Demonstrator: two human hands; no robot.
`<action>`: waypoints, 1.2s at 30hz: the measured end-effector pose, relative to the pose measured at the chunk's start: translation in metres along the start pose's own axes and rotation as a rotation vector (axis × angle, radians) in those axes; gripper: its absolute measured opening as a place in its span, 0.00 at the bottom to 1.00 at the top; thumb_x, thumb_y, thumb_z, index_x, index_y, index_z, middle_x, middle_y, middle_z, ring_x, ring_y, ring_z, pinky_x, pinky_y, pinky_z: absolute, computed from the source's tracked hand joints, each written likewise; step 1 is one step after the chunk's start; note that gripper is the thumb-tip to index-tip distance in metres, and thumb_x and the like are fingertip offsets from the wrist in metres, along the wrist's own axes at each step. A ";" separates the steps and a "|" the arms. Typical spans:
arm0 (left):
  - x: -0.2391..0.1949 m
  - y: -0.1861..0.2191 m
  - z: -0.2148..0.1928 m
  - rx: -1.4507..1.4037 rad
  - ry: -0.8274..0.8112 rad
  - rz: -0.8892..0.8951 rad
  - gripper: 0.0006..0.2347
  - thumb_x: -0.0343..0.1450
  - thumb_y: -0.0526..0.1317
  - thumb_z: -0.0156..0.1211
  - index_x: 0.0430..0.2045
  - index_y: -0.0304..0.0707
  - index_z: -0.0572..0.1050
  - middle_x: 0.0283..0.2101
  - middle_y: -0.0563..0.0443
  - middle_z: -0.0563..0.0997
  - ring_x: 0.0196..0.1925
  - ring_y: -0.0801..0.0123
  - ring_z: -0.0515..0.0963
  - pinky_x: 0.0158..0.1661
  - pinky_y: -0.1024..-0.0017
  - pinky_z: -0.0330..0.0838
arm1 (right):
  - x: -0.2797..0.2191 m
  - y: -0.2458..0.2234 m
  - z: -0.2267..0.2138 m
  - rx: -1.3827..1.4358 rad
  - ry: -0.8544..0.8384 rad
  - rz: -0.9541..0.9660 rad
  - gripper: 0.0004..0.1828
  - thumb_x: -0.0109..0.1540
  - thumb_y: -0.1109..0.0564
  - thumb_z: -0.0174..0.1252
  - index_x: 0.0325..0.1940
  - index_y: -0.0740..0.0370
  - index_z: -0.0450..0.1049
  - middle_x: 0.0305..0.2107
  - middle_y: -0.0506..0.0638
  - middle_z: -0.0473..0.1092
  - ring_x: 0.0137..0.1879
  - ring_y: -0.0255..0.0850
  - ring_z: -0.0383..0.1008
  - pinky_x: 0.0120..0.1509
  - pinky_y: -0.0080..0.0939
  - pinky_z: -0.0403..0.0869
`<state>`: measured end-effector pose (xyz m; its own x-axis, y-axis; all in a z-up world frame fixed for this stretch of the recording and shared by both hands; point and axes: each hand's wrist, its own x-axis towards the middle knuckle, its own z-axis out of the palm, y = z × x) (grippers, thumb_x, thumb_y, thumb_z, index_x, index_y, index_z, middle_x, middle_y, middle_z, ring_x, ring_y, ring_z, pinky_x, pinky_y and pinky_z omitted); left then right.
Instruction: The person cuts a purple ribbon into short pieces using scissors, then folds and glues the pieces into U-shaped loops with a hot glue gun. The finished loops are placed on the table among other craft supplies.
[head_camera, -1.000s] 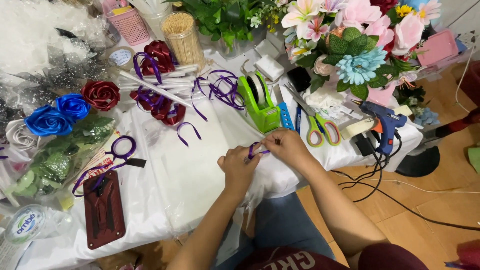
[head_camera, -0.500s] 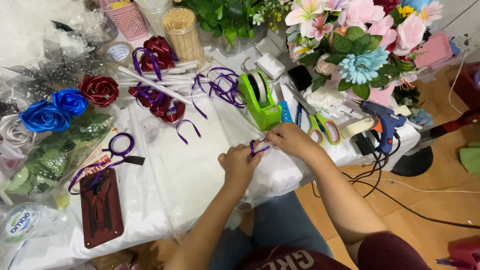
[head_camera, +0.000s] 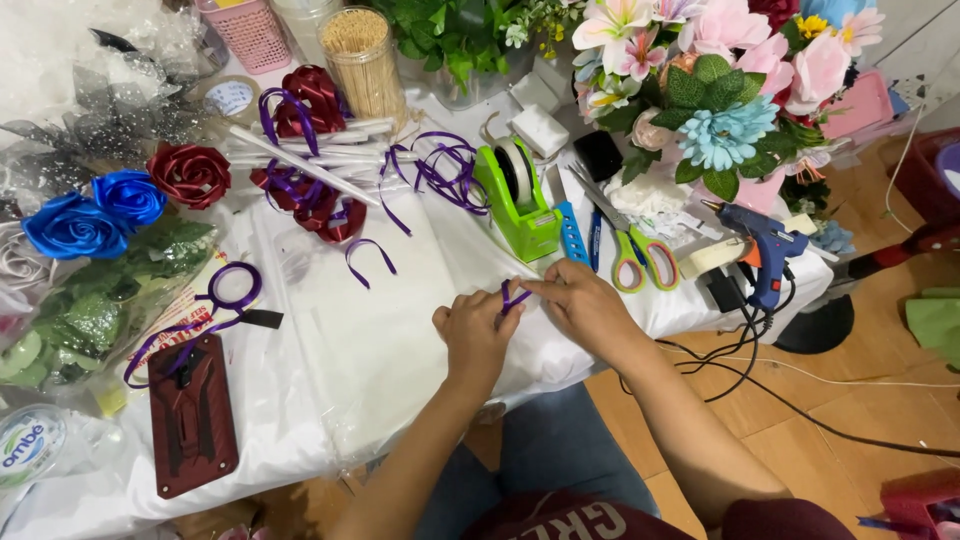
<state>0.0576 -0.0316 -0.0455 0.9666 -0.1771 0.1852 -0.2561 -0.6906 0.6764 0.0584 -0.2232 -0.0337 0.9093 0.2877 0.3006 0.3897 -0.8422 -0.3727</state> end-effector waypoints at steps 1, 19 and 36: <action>0.000 -0.002 0.002 0.000 -0.002 0.000 0.06 0.72 0.46 0.65 0.38 0.50 0.83 0.27 0.59 0.78 0.38 0.69 0.76 0.49 0.58 0.52 | -0.001 -0.001 0.000 0.000 0.000 0.002 0.19 0.59 0.63 0.57 0.51 0.48 0.83 0.39 0.51 0.72 0.47 0.53 0.76 0.46 0.47 0.76; 0.000 -0.011 0.013 0.065 -0.023 0.010 0.09 0.73 0.47 0.62 0.28 0.45 0.82 0.24 0.59 0.77 0.36 0.69 0.75 0.48 0.60 0.52 | 0.000 -0.002 0.006 0.078 0.075 -0.006 0.19 0.60 0.66 0.55 0.51 0.50 0.82 0.41 0.50 0.72 0.49 0.51 0.75 0.50 0.44 0.75; 0.003 -0.013 0.012 0.006 -0.057 -0.034 0.09 0.74 0.50 0.60 0.34 0.50 0.83 0.24 0.59 0.77 0.38 0.68 0.75 0.50 0.58 0.51 | -0.015 -0.003 0.006 -0.101 0.153 -0.165 0.16 0.60 0.64 0.58 0.46 0.45 0.81 0.40 0.45 0.71 0.43 0.44 0.72 0.44 0.40 0.71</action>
<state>0.0642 -0.0320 -0.0626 0.9738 -0.1929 0.1205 -0.2227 -0.7008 0.6777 0.0447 -0.2226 -0.0422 0.7988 0.3596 0.4823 0.5078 -0.8329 -0.2199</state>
